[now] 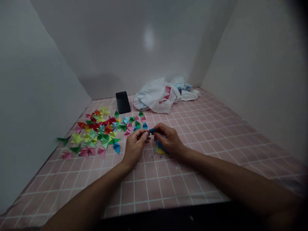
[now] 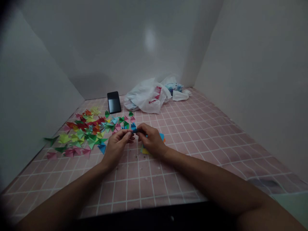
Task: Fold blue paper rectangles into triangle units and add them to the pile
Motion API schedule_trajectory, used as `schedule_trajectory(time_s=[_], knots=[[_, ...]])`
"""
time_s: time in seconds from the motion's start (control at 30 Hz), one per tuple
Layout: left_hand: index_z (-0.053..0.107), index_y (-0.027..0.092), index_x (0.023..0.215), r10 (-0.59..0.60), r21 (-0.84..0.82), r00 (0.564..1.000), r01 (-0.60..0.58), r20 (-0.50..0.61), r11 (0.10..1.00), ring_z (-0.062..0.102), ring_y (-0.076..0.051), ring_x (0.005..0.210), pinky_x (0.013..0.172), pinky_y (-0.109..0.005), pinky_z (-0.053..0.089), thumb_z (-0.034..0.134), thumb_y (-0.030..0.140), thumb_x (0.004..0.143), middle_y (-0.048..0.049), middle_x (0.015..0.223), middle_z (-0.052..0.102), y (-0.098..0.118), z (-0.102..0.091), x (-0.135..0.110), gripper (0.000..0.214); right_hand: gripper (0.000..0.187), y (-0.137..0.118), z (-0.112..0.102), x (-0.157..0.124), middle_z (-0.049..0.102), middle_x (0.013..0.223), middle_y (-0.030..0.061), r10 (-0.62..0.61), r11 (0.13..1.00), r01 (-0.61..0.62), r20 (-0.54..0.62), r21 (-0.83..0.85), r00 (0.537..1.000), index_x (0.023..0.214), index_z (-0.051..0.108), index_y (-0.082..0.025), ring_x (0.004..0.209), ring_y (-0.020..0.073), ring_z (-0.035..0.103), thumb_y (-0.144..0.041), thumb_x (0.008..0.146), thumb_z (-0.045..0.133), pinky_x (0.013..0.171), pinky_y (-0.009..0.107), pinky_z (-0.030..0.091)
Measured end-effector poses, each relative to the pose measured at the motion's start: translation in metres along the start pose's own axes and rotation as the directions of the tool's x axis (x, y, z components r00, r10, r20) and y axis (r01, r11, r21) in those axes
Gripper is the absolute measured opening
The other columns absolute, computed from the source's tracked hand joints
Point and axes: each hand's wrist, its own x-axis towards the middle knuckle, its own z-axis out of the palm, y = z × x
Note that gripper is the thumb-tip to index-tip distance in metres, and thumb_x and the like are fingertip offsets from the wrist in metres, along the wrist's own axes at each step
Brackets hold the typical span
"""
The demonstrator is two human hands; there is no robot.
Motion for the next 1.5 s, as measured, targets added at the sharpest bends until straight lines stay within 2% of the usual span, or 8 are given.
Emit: schedule_trajectory(time_s=[0.17,0.27,0.5,0.8,1.23,1.5], knots=[[0.073,0.016,0.092,-0.044,-0.042,0.999,0.044,0.002,0.998,0.064,-0.016,0.073,0.069,-0.028,0.053,0.073,0.043,0.080,-0.0026,0.080,0.069,-0.002,0.000,0.001,0.030,0.009,0.000,-0.001,0.000,0.063,0.078,0.0009,-0.127,0.980,0.125,-0.003,-0.157,0.992,0.085,0.060,-0.020,0.071,0.0150,0.058,-0.014,0.090,0.054,0.068,0.028,0.044],[0.072,0.016,0.088,-0.086,-0.092,0.996,0.086,-0.005,0.992,0.061,-0.015,0.074,0.068,-0.027,0.052,0.076,0.046,0.076,-0.0014,0.079,0.066,-0.002,0.000,0.002,0.033,0.011,0.001,-0.002,0.000,0.064,0.082,0.0030,-0.208,0.958,0.207,0.018,-0.197,0.978,0.086,0.059,-0.020,0.075,0.0164,0.058,-0.015,0.092,0.052,0.071,0.029,0.044],[0.069,0.017,0.080,-0.196,-0.255,0.981,0.192,0.012,0.947,0.058,-0.012,0.074,0.070,-0.025,0.049,0.082,0.048,0.068,-0.0003,0.081,0.065,0.003,0.005,-0.001,0.036,0.013,0.002,-0.003,0.001,0.064,0.084,0.0040,-0.246,0.943,0.250,0.045,-0.221,0.968,0.086,0.058,-0.021,0.078,0.0176,0.059,-0.013,0.092,0.050,0.073,0.030,0.045],[0.067,0.016,0.078,-0.220,-0.311,0.973,0.229,0.066,0.922,0.058,-0.012,0.076,0.076,-0.026,0.048,0.087,0.039,0.063,0.0007,0.081,0.063,0.006,0.006,-0.002,0.034,0.010,0.003,-0.002,0.001,0.065,0.084,0.0031,-0.190,0.956,0.192,0.031,-0.222,0.981,0.086,0.059,-0.021,0.075,0.0167,0.058,-0.015,0.091,0.052,0.072,0.029,0.045],[0.066,0.017,0.077,-0.217,-0.310,0.975,0.223,0.053,0.924,0.061,-0.014,0.077,0.076,-0.028,0.051,0.082,0.038,0.066,0.0010,0.080,0.063,0.009,0.006,0.000,0.029,0.008,0.001,-0.002,0.000,0.066,0.084,0.0033,-0.149,0.973,0.154,0.042,-0.174,0.988,0.086,0.060,-0.020,0.076,0.0165,0.060,-0.015,0.090,0.055,0.072,0.029,0.046],[0.067,0.016,0.080,-0.211,-0.306,0.977,0.213,0.042,0.928,0.063,-0.013,0.075,0.073,-0.026,0.050,0.082,0.032,0.064,0.0002,0.081,0.066,0.003,0.003,0.003,0.027,0.006,-0.004,-0.004,0.002,0.060,0.076,-0.0006,0.008,1.000,-0.008,0.069,-0.008,0.998,0.084,0.058,-0.020,0.065,0.0132,0.056,-0.017,0.088,0.054,0.064,0.026,0.044]])
